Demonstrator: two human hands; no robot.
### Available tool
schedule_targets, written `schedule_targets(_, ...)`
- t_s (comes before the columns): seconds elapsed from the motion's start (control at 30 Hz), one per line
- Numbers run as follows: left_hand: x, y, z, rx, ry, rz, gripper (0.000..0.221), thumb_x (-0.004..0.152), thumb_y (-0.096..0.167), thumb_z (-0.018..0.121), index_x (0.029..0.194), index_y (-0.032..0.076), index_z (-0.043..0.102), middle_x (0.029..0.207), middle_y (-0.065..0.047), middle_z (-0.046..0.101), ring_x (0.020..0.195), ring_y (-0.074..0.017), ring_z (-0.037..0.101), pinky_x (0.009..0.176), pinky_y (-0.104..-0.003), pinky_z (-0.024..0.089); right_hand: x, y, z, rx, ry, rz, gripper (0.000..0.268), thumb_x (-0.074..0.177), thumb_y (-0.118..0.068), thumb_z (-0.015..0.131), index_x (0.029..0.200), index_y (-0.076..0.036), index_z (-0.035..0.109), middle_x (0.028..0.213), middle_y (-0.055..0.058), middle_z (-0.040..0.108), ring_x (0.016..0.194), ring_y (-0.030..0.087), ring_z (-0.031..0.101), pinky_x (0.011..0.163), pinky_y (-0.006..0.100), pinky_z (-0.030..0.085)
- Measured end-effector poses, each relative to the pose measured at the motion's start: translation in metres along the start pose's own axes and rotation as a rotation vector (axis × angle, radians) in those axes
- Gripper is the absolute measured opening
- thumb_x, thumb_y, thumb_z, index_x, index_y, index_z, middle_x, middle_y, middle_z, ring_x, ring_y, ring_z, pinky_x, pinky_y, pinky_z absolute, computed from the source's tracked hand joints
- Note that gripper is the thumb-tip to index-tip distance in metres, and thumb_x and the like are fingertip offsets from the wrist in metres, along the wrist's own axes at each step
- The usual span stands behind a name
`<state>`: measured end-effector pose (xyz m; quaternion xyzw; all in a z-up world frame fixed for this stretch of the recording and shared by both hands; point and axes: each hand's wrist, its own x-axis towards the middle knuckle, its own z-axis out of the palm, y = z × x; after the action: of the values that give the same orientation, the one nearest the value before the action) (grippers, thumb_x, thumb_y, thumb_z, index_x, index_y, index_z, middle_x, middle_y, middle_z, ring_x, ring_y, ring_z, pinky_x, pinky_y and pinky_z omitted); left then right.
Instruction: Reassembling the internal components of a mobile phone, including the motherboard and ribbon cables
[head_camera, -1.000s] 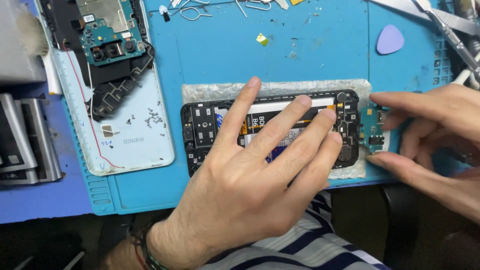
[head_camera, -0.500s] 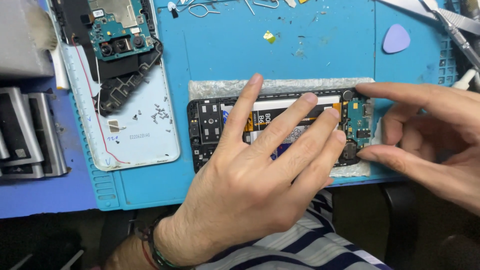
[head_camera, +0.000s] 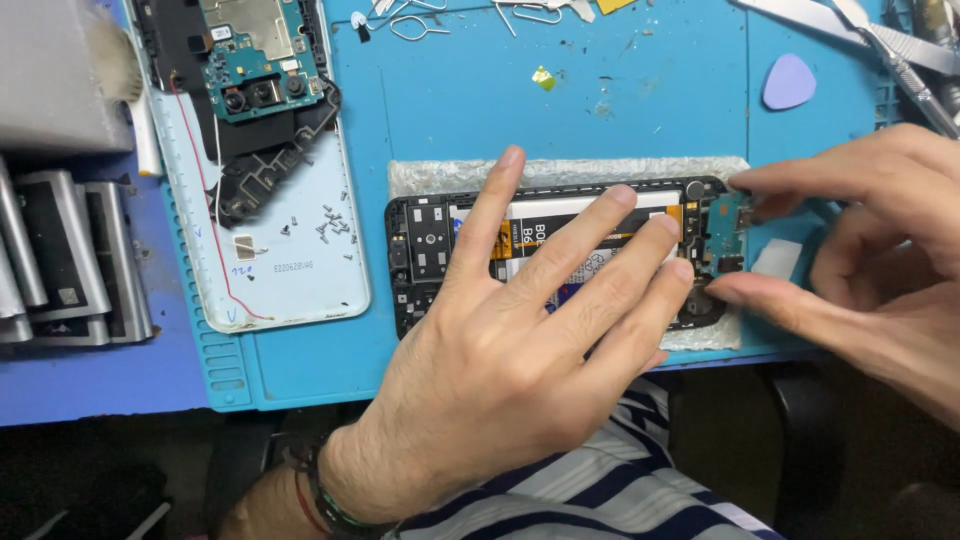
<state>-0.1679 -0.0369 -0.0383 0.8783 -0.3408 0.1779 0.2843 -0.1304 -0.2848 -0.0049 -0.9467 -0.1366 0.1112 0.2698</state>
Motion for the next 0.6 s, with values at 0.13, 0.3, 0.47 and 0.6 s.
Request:
schedule_targets(0.13, 0.0, 0.0, 0.0, -0.002, 0.005, 0.006, 0.02, 0.115, 0.014, 0.067, 0.126, 0.001, 0.077, 0.137, -0.016, 0.073, 0.133, -0.0356, 0.07, 0.117, -0.078, 0.045, -0.001, -0.01, -0.003, 0.048, -0.01, 0.178, 0.059, 0.076, -0.008, 0.092, 0.131, -0.002, 0.07, 0.116, 0.011, 0.069, 0.049, 0.016, 0.056, 0.043, 0.028, 0.041)
schedule_targets(0.3, 0.0, 0.0, -0.001, -0.003, 0.0, 0.013, 0.017, 0.115, 0.014, 0.069, 0.125, 0.001, 0.076, 0.136, -0.017, 0.074, 0.132, -0.0373, 0.07, 0.118, -0.078, 0.045, -0.021, 0.089, 0.005, 0.21, -0.045, -0.01, 0.014, 0.099, -0.002, 0.061, 0.103, 0.01, 0.068, 0.149, 0.025, 0.065, 0.113, 0.028, 0.076, 0.084, 0.033, 0.066)
schedule_targets(0.47, 0.0, 0.0, 0.001, -0.002, 0.029, 0.007, 0.018, 0.115, 0.013, 0.066, 0.123, 0.002, 0.077, 0.135, -0.016, 0.074, 0.131, -0.0369, 0.071, 0.117, -0.078, 0.045, -0.03, 0.063, 0.002, -0.114, 0.094, -0.419, 0.03, 0.104, 0.007, 0.078, 0.129, -0.001, 0.065, 0.144, 0.027, 0.065, 0.127, 0.036, 0.072, 0.116, 0.045, 0.058)
schedule_targets(0.6, 0.0, -0.001, 0.0, -0.01, 0.019, 0.005, 0.019, 0.116, 0.012, 0.063, 0.124, 0.002, 0.077, 0.134, -0.016, 0.074, 0.131, -0.0375, 0.071, 0.117, -0.079, 0.045, -0.025, 0.039, -0.001, -0.181, 0.05, -0.496, 0.031, 0.097, -0.006, 0.078, 0.127, -0.006, 0.07, 0.138, 0.019, 0.072, 0.12, 0.032, 0.075, 0.111, 0.046, 0.058)
